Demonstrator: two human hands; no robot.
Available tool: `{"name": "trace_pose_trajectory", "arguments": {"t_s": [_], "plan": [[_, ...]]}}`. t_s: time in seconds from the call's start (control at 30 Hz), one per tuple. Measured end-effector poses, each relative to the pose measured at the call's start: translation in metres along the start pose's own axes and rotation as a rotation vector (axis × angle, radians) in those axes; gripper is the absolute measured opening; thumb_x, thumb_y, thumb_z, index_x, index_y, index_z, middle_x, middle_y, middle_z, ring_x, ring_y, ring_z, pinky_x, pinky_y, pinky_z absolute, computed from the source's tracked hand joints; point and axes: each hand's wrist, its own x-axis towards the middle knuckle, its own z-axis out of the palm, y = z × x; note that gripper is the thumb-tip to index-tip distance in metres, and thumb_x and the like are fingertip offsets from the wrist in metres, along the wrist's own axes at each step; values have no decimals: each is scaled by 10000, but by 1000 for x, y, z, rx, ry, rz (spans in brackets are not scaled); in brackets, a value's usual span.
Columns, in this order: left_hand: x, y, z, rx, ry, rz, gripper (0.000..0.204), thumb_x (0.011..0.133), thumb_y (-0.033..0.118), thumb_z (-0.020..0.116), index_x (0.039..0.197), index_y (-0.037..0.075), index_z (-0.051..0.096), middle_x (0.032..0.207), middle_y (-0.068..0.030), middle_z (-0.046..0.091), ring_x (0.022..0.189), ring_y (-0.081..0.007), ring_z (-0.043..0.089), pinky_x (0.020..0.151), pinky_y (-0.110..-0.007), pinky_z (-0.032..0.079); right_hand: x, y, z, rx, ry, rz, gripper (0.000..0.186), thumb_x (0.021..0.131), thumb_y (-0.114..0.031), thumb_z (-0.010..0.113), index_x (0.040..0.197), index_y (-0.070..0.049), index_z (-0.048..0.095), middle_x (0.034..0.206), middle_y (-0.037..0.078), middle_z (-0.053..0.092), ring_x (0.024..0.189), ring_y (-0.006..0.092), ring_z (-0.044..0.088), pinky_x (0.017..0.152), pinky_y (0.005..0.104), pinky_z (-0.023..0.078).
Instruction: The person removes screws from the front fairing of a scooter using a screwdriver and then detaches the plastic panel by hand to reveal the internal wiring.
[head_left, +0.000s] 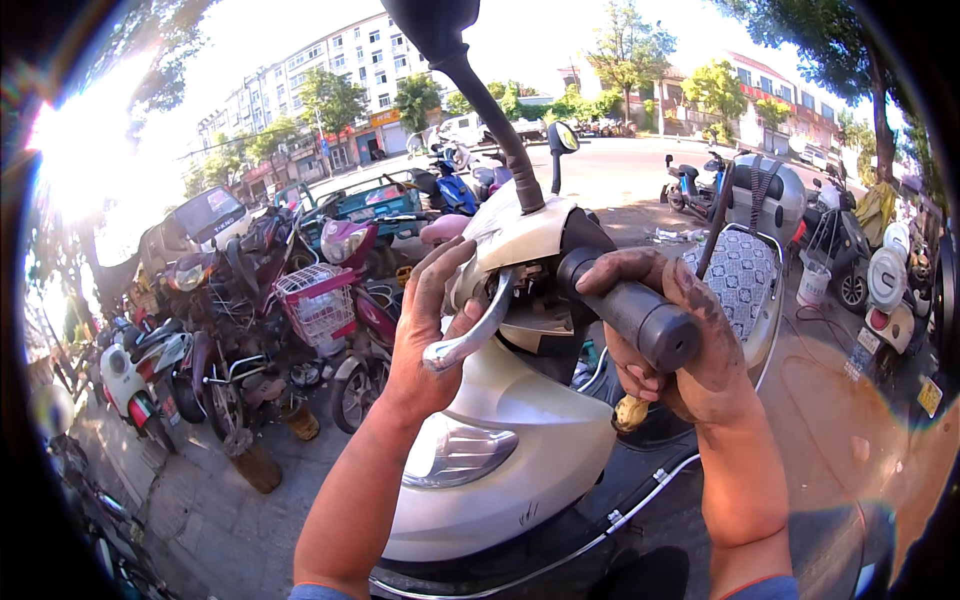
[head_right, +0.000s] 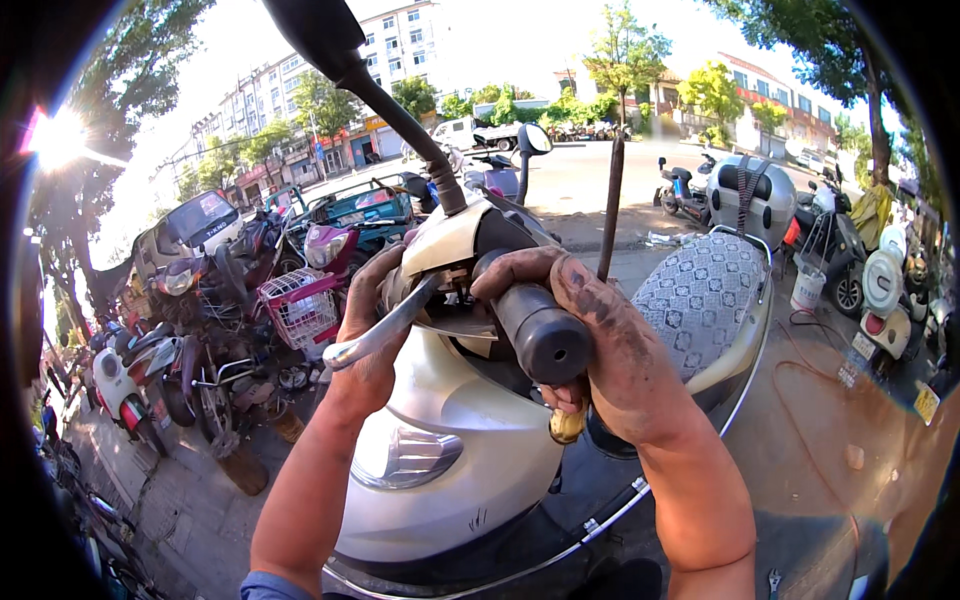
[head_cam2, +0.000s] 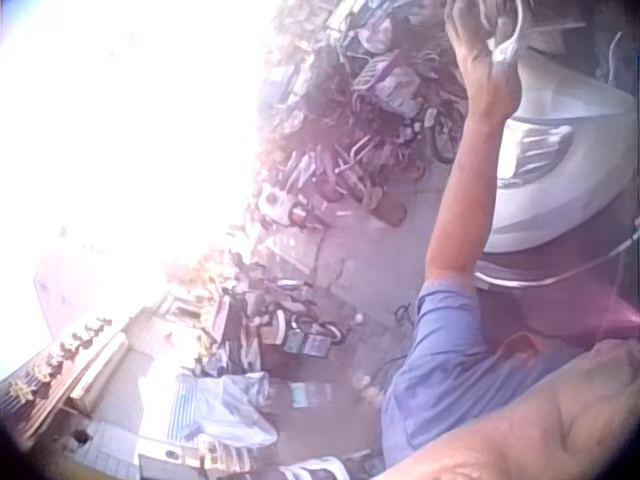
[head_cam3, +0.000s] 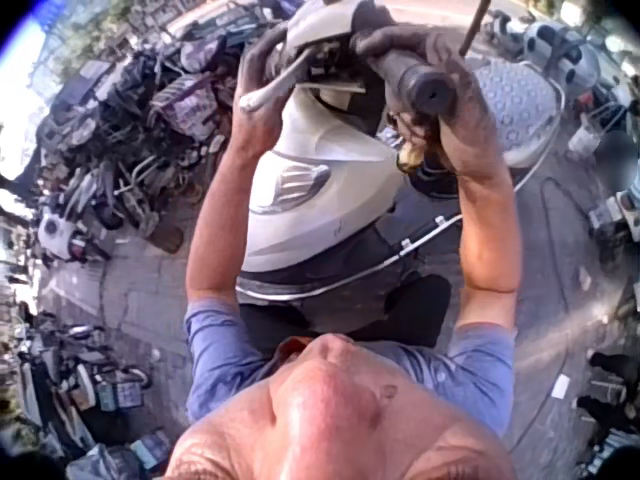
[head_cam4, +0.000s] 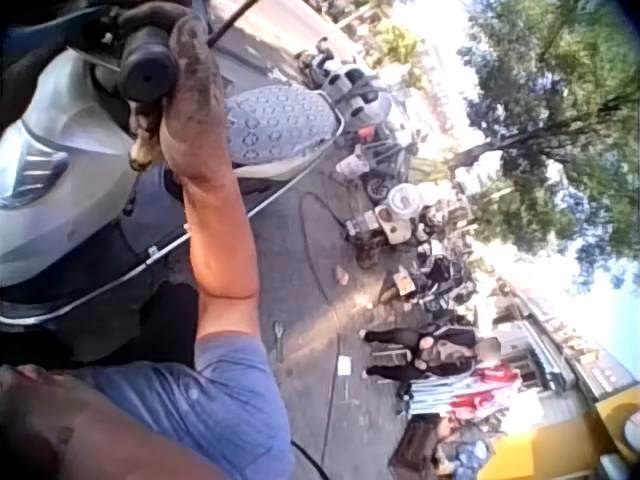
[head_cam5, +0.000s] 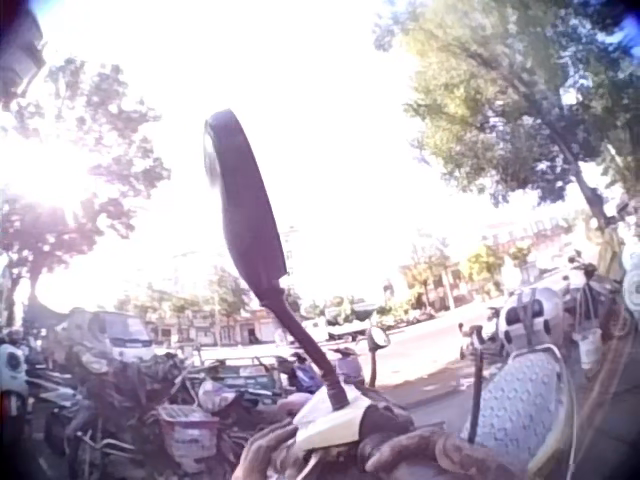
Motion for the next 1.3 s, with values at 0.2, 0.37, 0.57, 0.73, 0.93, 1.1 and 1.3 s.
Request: {"name": "trace_pose_trajectory", "arguments": {"t_s": [0.2, 0.37, 0.57, 0.73, 0.93, 1.1, 1.3], "plan": [[-7, 1, 16, 69, -24, 159, 561, 1071, 407, 626, 1502, 52, 565, 1546, -211, 497, 1441, -353, 483, 1218, -481, 371, -30, 15, -57, 238, -56, -64, 719, 1120, -596, 391, 1356, 59, 568, 622, 17, 440, 451, 69, 393, 398, 227, 409], [-13, -1, 20, -70, -8, -1, 637, 1085, 431, 624, 1551, 19, 486, 1543, -174, 497, 1440, -274, 481, 1218, -434, 365, -31, 22, -58, 186, -76, -29, 713, 1121, -592, 395, 1366, 57, 561, 629, 14, 444, 454, 68, 393, 402, 226, 407], [-14, 4, 28, -271, -3, -37, 689, 1093, 406, 631, 1619, 34, 387, 1540, -148, 536, 1419, -246, 519, 1216, -414, 389, -25, 26, -56, 141, -90, -1, 706, 1122, -586, 400, 1378, 55, 553, 637, 12, 449, 457, 65, 392, 408, 224, 406], [-23, -4, 35, -262, 51, -67, 657, 1116, 442, 562, 1619, 46, 414, 1641, -163, 441, 1494, -268, 449, 1248, -438, 347, -30, 28, -64, 168, -51, 1, 701, 1123, -581, 404, 1388, 53, 546, 644, 9, 453, 460, 64, 392, 412, 222, 404], [-32, -31, 48, -142, 209, 63, 653, 1141, 460, 482, 1602, 10, 376, 1613, -172, 455, 1474, -278, 483, 1242, -455, 374, -33, 32, -70, 192, 1, -1, 695, 1125, -576, 409, 1400, 50, 537, 653, 7, 458, 463, 62, 391, 418, 221, 403], [-31, -34, 53, -238, 226, 136, 613, 1130, 384, 533, 1594, 7, 394, 1687, -204, 391, 1493, -311, 475, 1249, -476, 377, -35, 36, -71, 203, 32, -3, 691, 1126, -571, 413, 1409, 48, 530, 660, 4, 461, 466, 60, 391, 422, 219, 401], [-32, -32, 53, -248, 244, 104, 639, 1127, 432, 519, 1574, -13, 411, 1654, -217, 430, 1486, -305, 480, 1247, -468, 369, -37, 39, -71, 219, 62, -8, 686, 1127, -566, 418, 1421, 45, 522, 668, 1, 466, 469, 58, 390, 428, 217, 400]]}}
